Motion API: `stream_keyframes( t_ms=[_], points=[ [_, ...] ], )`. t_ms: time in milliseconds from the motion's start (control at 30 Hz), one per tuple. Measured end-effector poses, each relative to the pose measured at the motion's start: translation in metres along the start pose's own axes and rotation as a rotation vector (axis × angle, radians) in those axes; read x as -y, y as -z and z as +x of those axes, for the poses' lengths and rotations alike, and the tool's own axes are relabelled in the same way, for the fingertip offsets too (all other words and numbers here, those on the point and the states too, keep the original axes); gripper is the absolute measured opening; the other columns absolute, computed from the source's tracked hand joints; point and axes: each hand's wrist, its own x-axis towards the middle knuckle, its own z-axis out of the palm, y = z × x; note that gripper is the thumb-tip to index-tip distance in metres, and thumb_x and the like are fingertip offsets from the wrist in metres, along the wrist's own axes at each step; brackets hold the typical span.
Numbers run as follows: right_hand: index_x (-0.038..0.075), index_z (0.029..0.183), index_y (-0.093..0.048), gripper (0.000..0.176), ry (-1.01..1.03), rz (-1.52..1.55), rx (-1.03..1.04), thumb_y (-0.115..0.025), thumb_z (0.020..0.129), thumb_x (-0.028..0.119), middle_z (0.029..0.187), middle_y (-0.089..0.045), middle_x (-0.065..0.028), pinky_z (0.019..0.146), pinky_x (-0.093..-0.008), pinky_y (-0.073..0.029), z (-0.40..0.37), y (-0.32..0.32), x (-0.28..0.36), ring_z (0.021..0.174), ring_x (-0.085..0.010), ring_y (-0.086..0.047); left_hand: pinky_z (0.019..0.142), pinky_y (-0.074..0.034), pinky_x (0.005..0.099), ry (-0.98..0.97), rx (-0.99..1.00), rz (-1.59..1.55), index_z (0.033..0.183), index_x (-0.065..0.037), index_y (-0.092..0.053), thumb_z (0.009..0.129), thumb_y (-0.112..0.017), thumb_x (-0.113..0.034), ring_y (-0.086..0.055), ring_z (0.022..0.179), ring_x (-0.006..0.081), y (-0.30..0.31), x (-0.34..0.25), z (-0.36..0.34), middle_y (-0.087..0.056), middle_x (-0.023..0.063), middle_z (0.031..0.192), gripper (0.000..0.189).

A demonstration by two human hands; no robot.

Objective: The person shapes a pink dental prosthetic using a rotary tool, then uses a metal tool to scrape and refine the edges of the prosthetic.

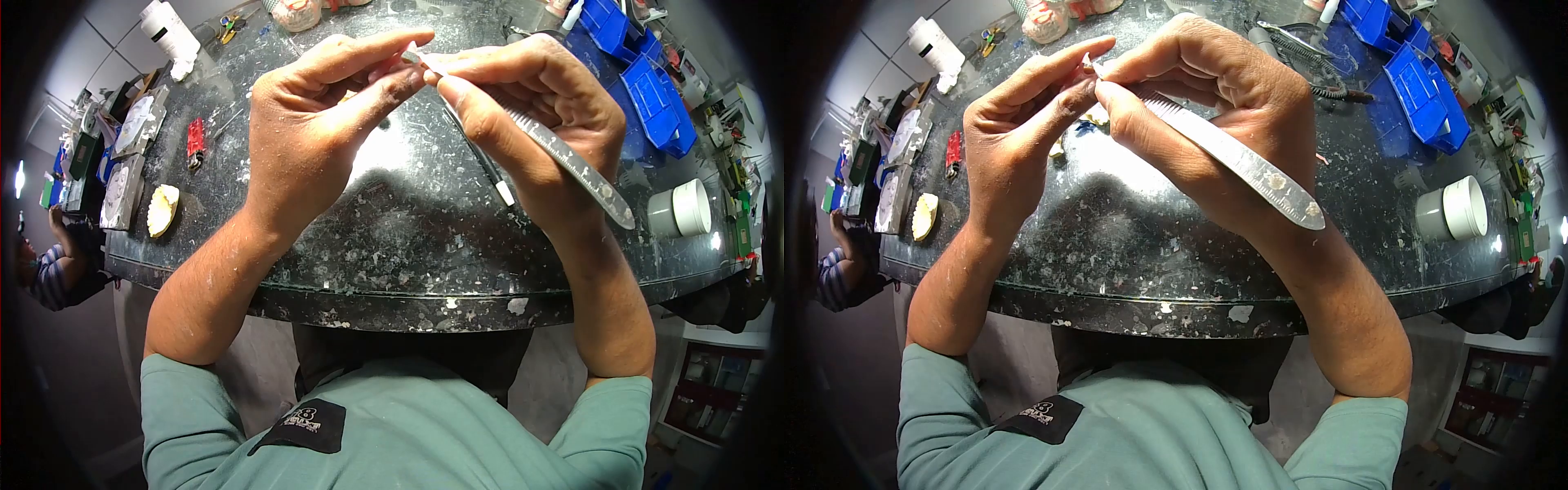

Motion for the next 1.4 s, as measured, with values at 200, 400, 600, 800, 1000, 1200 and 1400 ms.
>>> stream_keyframes(
  t_ms=[200,400,600,800,1000,1200,1400],
  points=[
    [-0.004,0.097,-0.063,0.013,-0.041,0.058,-0.014,-0.066,0.085,-0.003,0.095,-0.068,-0.0128,0.085,-0.0252,-0.053,-0.003,-0.002,-0.003,0.091,-0.0146,-0.067,0.092,-0.049,0.0259,-0.003,-0.003,-0.034,0.118,-0.004,-0.065,0.086,-0.067,-0.006,-0.062,0.101,0.0112,-0.001,0.004,0.0,-0.067,0.0088,0.114,0.032],
    [-0.005,0.098,-0.063,0.012,-0.013,0.052,-0.002,-0.065,0.086,-0.003,0.094,-0.068,-0.0123,0.084,-0.0239,-0.053,-0.003,-0.002,-0.006,0.09,-0.0141,-0.067,0.062,-0.044,0.0163,-0.011,-0.073,-0.077,0.109,-0.007,-0.071,0.083,-0.071,-0.004,-0.055,0.073,0.0025,-0.006,0.004,0.0,-0.065,-0.0012,0.084,0.026],
    [-0.004,0.097,-0.063,0.01,-0.025,0.025,0.004,-0.064,0.087,-0.001,0.092,-0.068,-0.0116,0.081,-0.0225,-0.053,-0.003,0.0,-0.005,0.088,-0.0137,-0.067,0.063,-0.045,0.0165,0.021,-0.076,-0.055,0.109,-0.006,-0.071,0.083,-0.071,-0.005,-0.056,0.074,0.0026,-0.007,0.003,-0.001,-0.066,-0.0002,0.086,0.025],
    [-0.005,0.097,-0.061,0.009,0.012,0.004,-0.022,-0.063,0.089,0.0,0.092,-0.067,-0.0107,0.079,-0.022,-0.053,-0.003,-0.004,-0.008,0.088,-0.0124,-0.066,0.064,-0.046,0.0168,0.062,-0.083,-0.098,0.108,-0.005,-0.07,0.084,-0.072,-0.007,-0.061,0.08,0.0037,-0.007,0.002,0.0,-0.071,0.003,0.092,0.025],
    [-0.003,0.096,-0.06,0.011,0.023,-0.048,-0.043,-0.064,0.09,0.005,0.091,-0.068,-0.0122,0.077,-0.0224,-0.052,-0.002,-0.005,-0.006,0.087,-0.0126,-0.066,0.067,-0.047,0.0182,0.144,-0.083,-0.27,0.108,-0.002,-0.069,0.083,-0.073,-0.008,-0.063,0.085,0.0057,-0.006,0.006,0.001,-0.071,0.0065,0.095,0.027],
    [-0.001,0.095,-0.06,0.01,-0.121,0.114,-0.128,-0.064,0.086,0.003,0.092,-0.069,-0.0123,0.083,-0.0267,-0.052,-0.002,-0.004,-0.003,0.088,-0.014,-0.066,0.069,-0.047,0.0172,0.148,-0.036,-0.269,0.112,0.0,-0.066,0.084,-0.072,-0.01,-0.065,0.086,0.0072,-0.003,0.012,0.004,-0.071,0.0068,0.094,0.031],
    [-0.003,0.093,-0.059,0.008,-0.102,0.154,-0.125,-0.061,0.087,0.002,0.091,-0.068,-0.0132,0.085,-0.0276,-0.052,-0.004,-0.005,-0.007,0.087,-0.0152,-0.066,0.069,-0.047,0.0175,0.147,-0.068,-0.331,0.109,0.001,-0.066,0.084,-0.072,-0.011,-0.066,0.087,0.009,-0.004,0.01,0.002,-0.071,0.0066,0.094,0.028]
  ],
)
